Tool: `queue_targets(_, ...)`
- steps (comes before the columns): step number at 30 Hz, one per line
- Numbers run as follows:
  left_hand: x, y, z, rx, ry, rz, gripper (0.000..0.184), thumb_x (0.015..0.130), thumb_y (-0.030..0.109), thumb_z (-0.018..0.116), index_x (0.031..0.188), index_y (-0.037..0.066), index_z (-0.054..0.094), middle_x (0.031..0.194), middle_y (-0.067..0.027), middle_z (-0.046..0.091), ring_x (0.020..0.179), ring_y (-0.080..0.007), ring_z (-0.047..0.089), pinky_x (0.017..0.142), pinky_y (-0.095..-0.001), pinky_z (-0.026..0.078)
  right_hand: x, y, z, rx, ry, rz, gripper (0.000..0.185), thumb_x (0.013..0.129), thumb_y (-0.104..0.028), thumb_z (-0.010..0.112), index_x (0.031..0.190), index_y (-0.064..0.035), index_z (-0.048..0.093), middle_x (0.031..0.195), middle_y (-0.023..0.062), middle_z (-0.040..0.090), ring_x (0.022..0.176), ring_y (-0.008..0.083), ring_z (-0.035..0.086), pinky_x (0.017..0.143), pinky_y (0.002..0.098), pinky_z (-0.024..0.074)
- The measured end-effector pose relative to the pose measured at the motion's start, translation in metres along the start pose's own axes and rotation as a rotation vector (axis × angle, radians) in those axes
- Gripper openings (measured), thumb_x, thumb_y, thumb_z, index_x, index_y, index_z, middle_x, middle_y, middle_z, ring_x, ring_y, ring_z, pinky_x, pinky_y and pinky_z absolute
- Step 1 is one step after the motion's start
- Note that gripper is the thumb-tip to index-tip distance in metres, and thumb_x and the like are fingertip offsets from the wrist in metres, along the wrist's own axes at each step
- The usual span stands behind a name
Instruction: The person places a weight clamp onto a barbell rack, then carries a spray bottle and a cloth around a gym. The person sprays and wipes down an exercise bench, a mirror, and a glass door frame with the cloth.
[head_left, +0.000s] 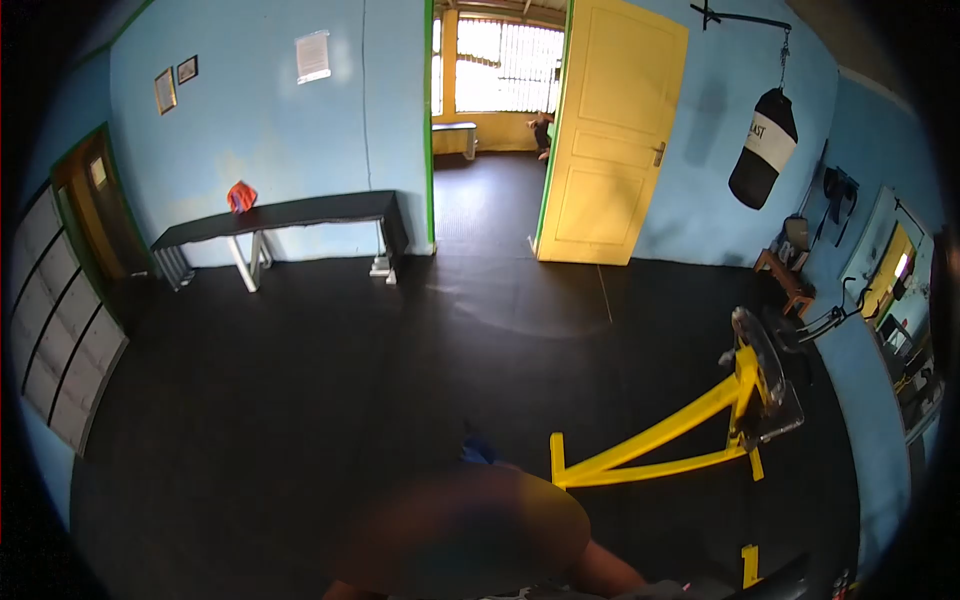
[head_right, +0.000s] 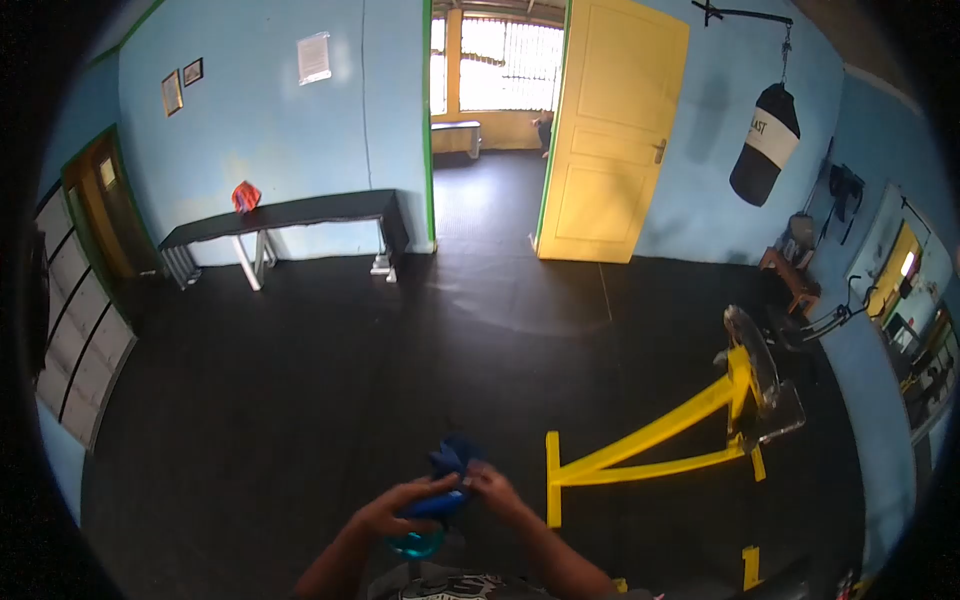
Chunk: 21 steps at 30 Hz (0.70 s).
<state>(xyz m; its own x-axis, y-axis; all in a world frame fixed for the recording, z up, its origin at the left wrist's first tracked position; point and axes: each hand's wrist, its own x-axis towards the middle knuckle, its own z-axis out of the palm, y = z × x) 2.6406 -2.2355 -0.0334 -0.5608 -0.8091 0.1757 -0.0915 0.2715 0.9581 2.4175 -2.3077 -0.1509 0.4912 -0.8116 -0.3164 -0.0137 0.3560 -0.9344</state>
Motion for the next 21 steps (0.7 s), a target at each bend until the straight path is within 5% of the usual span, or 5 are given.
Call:
queue_targets(2,0.044,-0.046,-0.026,0.043,-0.121,-0.015,0.078,0.078,0.013,0.071,0.149,0.012,0.04,0.139,-0.0179,0.051,0.129,-0.0318,0.049,0.108,-0.0409,0.037,0.008,-0.018,0.025,0.433,0.007,0.392,0.059,0.096,-0.041,0.056,0.14,-0.0045,0.044,0.139,0.0161,0.05,0.127,0.0295,0.05,0.112,0.0412,0.0369)
queue_targets(10,0.208,-0.098,-0.118,0.217,-0.801,-0.132,0.073,0.085,0.024,0.069,0.15,0.017,0.036,0.153,-0.0222,0.032,0.139,-0.037,0.037,0.111,-0.0471,0.035,0.12,0.026,-0.063,0.93,-0.011,0.041,0.06,0.094,-0.042,0.058,0.14,-0.0057,0.045,0.136,0.0156,0.052,0.124,0.0293,0.052,0.111,0.0434,0.0377)
queue_targets(14,0.258,-0.136,-0.172,0.054,-0.639,-0.189,0.057,0.089,0.022,0.065,0.143,0.016,0.047,0.153,-0.0239,0.033,0.141,-0.0383,0.033,0.113,-0.0475,0.031,0.183,0.063,-0.122,1.216,-0.088,-0.175,0.06,0.094,-0.043,0.059,0.139,-0.0063,0.046,0.135,0.0153,0.053,0.123,0.0293,0.053,0.11,0.0446,0.0382)
queue_targets(19,0.343,-0.159,-0.259,0.082,-0.306,-0.049,0.055,0.09,0.015,0.067,0.141,0.013,0.047,0.154,-0.0184,0.033,0.139,-0.0354,0.038,0.111,-0.0501,0.034,0.367,-0.057,-0.19,1.435,-0.195,-0.406,0.06,0.093,-0.043,0.061,0.139,-0.007,0.046,0.134,0.015,0.054,0.121,0.0292,0.054,0.11,0.0458,0.0387)
queue_targets(21,0.369,-0.165,-0.303,-0.313,-0.134,-0.31,0.055,0.091,0.009,0.066,0.141,0.011,0.044,0.15,-0.0165,0.039,0.135,-0.0324,0.044,0.108,-0.0473,0.039,0.407,-0.092,-0.21,1.389,-0.148,-0.309,0.057,0.094,-0.043,0.058,0.136,-0.0061,0.048,0.133,0.016,0.055,0.118,0.0298,0.056,0.108,0.0458,0.0409)
